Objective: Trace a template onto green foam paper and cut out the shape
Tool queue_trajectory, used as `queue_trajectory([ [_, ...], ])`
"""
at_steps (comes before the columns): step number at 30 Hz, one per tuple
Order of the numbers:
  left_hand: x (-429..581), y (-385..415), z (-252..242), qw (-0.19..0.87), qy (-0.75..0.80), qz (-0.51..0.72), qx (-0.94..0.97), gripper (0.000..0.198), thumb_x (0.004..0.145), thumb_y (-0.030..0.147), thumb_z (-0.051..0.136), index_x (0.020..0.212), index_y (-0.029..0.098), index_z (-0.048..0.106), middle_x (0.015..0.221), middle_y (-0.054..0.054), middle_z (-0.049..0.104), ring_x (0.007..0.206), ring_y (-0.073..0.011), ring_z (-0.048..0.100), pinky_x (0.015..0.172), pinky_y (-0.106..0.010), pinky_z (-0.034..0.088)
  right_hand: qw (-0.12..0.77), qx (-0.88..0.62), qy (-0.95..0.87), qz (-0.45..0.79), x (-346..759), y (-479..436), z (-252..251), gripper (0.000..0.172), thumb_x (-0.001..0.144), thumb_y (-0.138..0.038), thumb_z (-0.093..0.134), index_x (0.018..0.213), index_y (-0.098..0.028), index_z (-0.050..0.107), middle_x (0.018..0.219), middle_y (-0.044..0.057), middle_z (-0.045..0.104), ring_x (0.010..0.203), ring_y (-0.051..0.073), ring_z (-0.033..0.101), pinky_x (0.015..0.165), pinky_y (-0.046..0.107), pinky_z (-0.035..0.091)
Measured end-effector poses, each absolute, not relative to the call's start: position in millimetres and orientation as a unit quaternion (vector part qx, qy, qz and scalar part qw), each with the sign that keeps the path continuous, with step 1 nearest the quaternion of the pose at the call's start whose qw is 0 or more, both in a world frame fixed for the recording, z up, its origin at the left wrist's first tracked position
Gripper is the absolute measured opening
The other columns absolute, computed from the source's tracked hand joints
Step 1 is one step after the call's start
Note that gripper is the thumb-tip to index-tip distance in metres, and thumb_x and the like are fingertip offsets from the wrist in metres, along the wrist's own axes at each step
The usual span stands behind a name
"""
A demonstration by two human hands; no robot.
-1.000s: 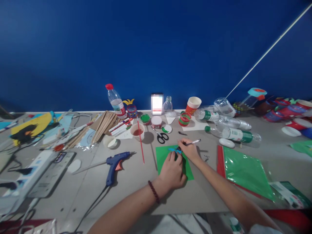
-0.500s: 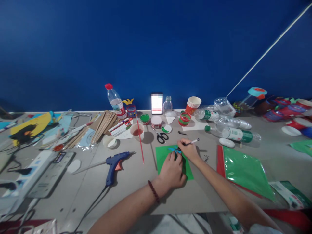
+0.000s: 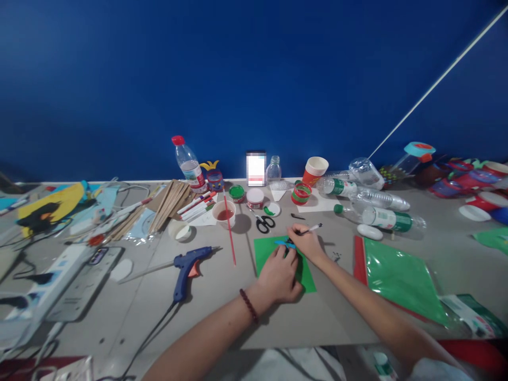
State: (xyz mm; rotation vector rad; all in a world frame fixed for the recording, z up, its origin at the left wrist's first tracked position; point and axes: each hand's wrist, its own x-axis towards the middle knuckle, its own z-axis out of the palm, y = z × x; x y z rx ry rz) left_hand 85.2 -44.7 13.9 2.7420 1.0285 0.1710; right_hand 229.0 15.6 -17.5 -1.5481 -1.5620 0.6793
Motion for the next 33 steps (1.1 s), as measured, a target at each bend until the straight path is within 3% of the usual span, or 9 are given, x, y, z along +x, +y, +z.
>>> queue_trajectory([
  [16,86,-46,13,0.085,0.341,0.048,0.935,0.04,0.078,0.039,0.05,0.103,0.01,0.059,0.106,-0.014,0.054,0.101,-0.0314,0.045,0.09,-0.043,0.044,0.378,-0.616,-0.626,0.292,228,22,-14,0.036,0.077,-0.044,0.047,0.049,-0.024,0.034,0.045,-0.004,0.039,0.046,0.014,0.037,0.048,0.029,0.032],
  [23,85,-44,13,0.071,0.326,0.046,0.941,0.042,0.079,0.04,0.049,0.103,0.009,0.06,0.105,-0.013,0.054,0.101,-0.031,0.044,0.097,-0.043,0.041,0.365,-0.612,-0.63,0.31,224,26,-13,0.036,0.077,-0.047,0.047,0.049,-0.024,0.039,0.046,-0.002,0.048,0.048,0.016,0.045,0.052,0.03,0.038],
  [33,85,-44,9,0.077,0.33,0.049,0.939,0.043,0.077,0.041,0.05,0.104,0.009,0.06,0.103,-0.013,0.053,0.097,-0.0309,0.044,0.088,-0.043,0.045,0.335,-0.602,-0.651,0.321,213,34,-11,0.036,0.076,-0.047,0.048,0.049,-0.024,0.04,0.047,-0.002,0.049,0.051,0.016,0.048,0.053,0.028,0.039],
])
